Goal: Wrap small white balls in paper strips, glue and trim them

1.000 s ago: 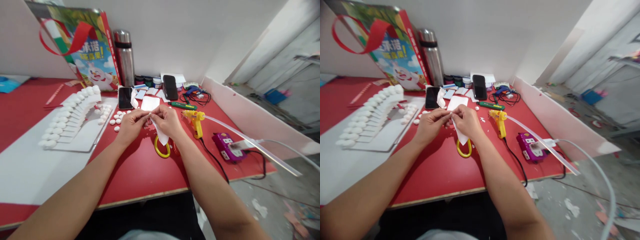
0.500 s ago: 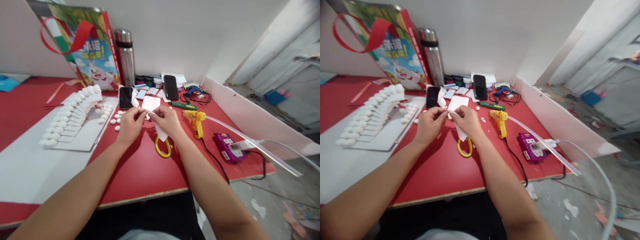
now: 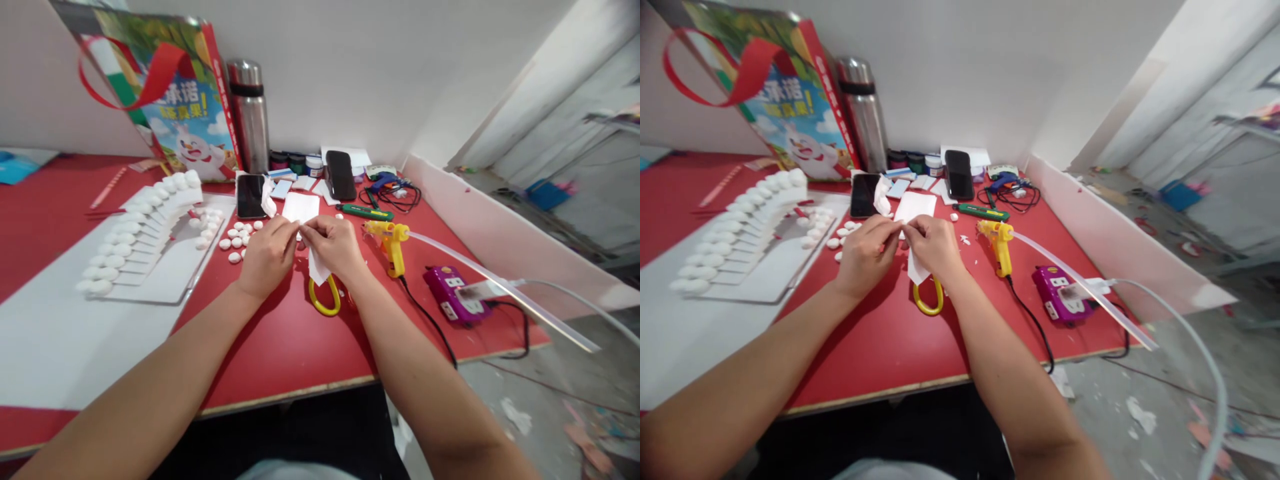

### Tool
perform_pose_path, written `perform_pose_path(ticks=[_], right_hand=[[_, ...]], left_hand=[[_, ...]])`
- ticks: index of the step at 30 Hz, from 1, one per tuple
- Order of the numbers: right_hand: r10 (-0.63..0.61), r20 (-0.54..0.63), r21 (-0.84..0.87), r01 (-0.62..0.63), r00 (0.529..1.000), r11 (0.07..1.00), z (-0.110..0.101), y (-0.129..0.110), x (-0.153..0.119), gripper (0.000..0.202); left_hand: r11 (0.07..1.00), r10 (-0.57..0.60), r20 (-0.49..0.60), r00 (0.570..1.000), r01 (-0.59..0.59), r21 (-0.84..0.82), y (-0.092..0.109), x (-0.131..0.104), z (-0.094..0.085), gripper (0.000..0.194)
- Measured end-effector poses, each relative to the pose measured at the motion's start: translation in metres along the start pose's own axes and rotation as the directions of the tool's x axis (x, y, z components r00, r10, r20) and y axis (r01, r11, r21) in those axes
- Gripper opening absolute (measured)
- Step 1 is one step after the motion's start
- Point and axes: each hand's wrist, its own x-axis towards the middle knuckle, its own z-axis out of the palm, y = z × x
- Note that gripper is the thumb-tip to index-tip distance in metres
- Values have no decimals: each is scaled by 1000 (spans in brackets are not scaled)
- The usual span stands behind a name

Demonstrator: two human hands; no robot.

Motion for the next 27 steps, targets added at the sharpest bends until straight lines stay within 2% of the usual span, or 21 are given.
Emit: perform_pose_path(ticks=[3,6,9,11,13,15,17,19,24,27], right_hand=[[29,-18,53,-28,999,998,0,0,0,21],[40,-13,91,-38,999,995,0,1,-1,17],[7,13,100,-8,1000,995,-1,2,-1,14],[-36,33,82,33,999,996,-3,0,-1,14],[-79,47,42,77,996,996,-5,-1,-1,16],[-94,55,24,93,994,995,-5,-1,0,18],[-67,70,44,64,995,997,-4,1,1,20],[-31,80,41,28,996,999,-3,4,3,19],[-55,45,-145,61,997,988,-2,6,3,17],[-66,43,-299,75,997,951,-1,2,0,19]], left_hand=[[998,3,1,1000,-3,-57,3,1,-2,26],[961,-127,-6,992,121,-250,4,2,-3,23],[794,-318,88,944,316,-519,1,4,-3,21],[702,-368,164,915,390,-596,-3,4,-3,23],[710,-353,176,919,385,-589,-6,5,-4,22],[766,-320,146,936,346,-542,-7,6,-5,20],[799,-314,123,941,332,-501,-7,6,-6,19],[798,-351,114,929,361,-483,-7,5,-6,18],[694,-484,146,863,480,-537,-9,3,-2,20],[606,-542,171,823,524,-598,-6,3,2,22]])
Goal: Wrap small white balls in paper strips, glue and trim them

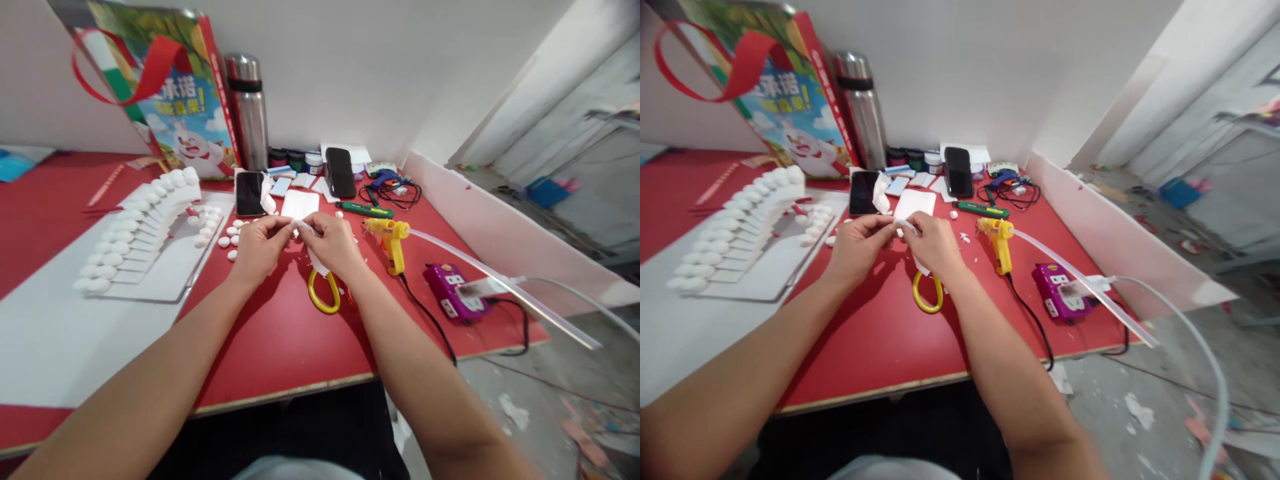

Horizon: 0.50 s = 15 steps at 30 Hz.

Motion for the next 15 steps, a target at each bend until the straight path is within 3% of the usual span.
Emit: perform_pose_path(ticks=[4,6,8,9,11,13,15], right_hand=[[-30,-33,-237,21,999,971,3,-5,-2,13],[7,-31,-127,-11,999,992,3,-6,0,13],[137,7,176,-136,991,975,1,-5,3,20],[221,60,350,-228,973,909,-1,-4,5,26],[350,224,604,-412,909,682,-8,-4,8,39],[381,380,691,-532,843,489,-15,-4,9,42],[358,476,697,-593,803,404,-21,-5,8,36]], left_hand=[[978,-136,-30,990,130,-166,0,1,4,23],[959,-165,-17,986,156,-237,-1,3,4,24],[949,-175,-3,985,167,-267,-2,5,3,24],[949,-178,3,984,172,-264,-2,5,2,24],[957,-167,16,986,166,-238,0,5,1,24],[971,-131,38,991,136,-196,2,4,0,23],[982,-97,48,994,104,-161,5,3,-1,22]])
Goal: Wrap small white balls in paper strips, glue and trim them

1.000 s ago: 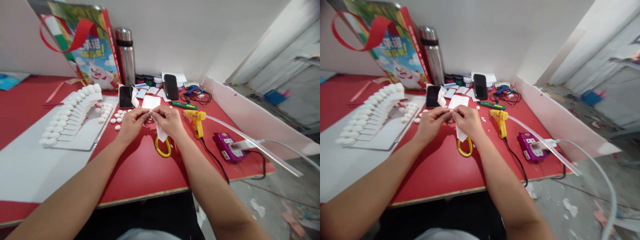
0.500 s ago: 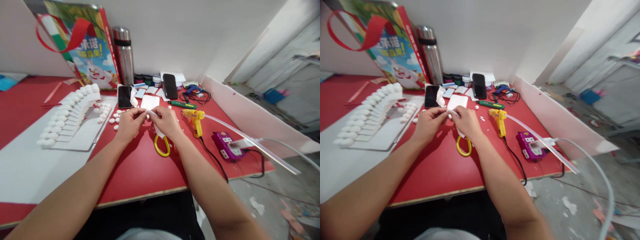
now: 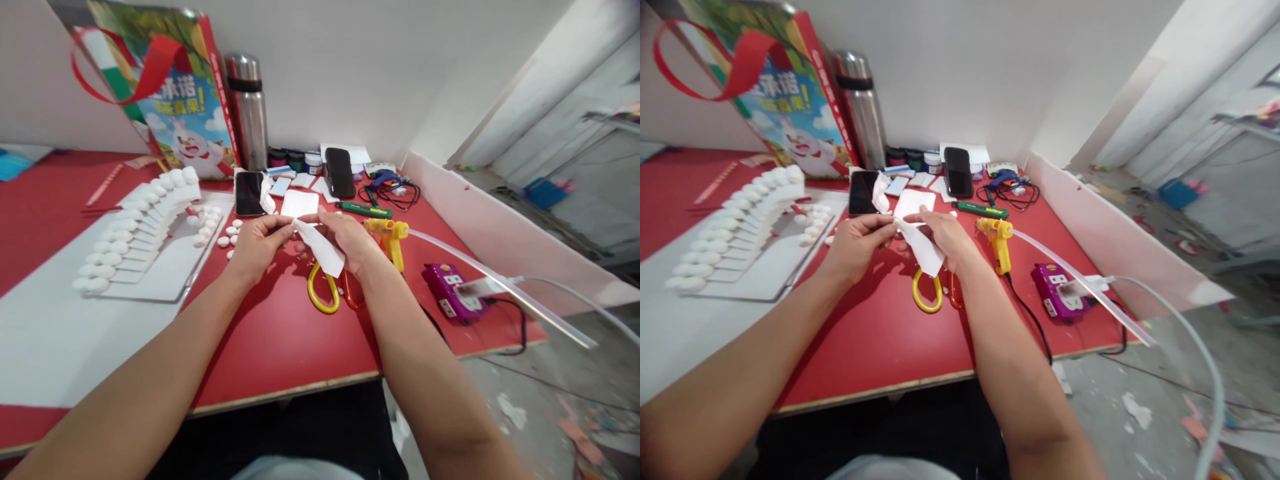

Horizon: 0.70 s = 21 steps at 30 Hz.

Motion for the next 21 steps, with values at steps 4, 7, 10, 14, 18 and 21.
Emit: perform_pose_path(ticks=[4,7,10,14,18,21], right_hand=[[40,79,-2,-40,996,999,1,-1,-6,27],[33,101,27,-36,994,999,2,1,-6,23],[7,139,64,-16,990,998,3,3,-4,25],[-48,154,17,46,987,999,4,4,-3,30],[-122,119,-71,131,985,989,3,6,0,34],[-151,40,-153,155,988,976,2,8,2,34]], left_hand=[[999,28,16,999,-29,46,2,0,-2,22],[998,39,50,998,-42,54,1,0,-3,23],[999,24,39,999,-25,21,1,0,-2,22],[999,-20,-2,1000,20,-43,2,0,1,24],[997,-40,-6,999,40,-67,4,0,2,24],[998,-29,-27,999,27,-58,4,-1,3,22]])
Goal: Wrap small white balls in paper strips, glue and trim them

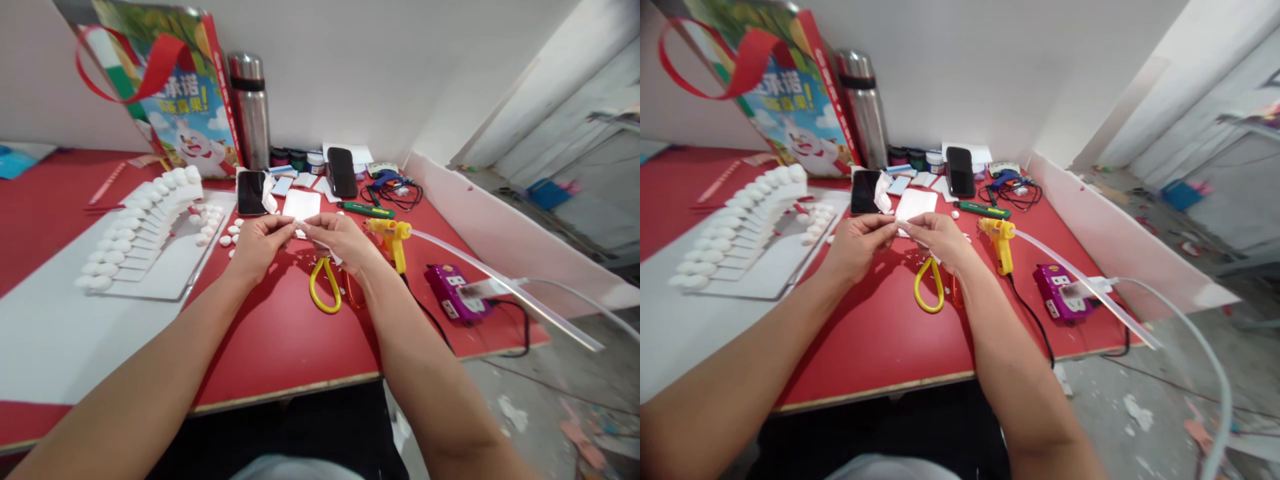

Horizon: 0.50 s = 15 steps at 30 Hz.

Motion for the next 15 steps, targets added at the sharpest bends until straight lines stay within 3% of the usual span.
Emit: perform_pose_path(ticks=[4,8,10,15], right_hand=[[-151,-137,-180,125,979,976,4,5,2,32],[-385,-194,-380,292,903,877,10,10,4,24],[-433,-201,-405,328,878,853,12,12,4,22],[-435,-180,-359,353,883,864,15,13,3,21]], left_hand=[[996,43,-41,998,-40,78,-4,-2,1,22],[964,177,-23,984,-169,206,-8,-3,0,19],[903,307,-7,952,-289,316,-8,-4,0,16],[664,570,81,817,-517,539,-5,-8,1,18]])
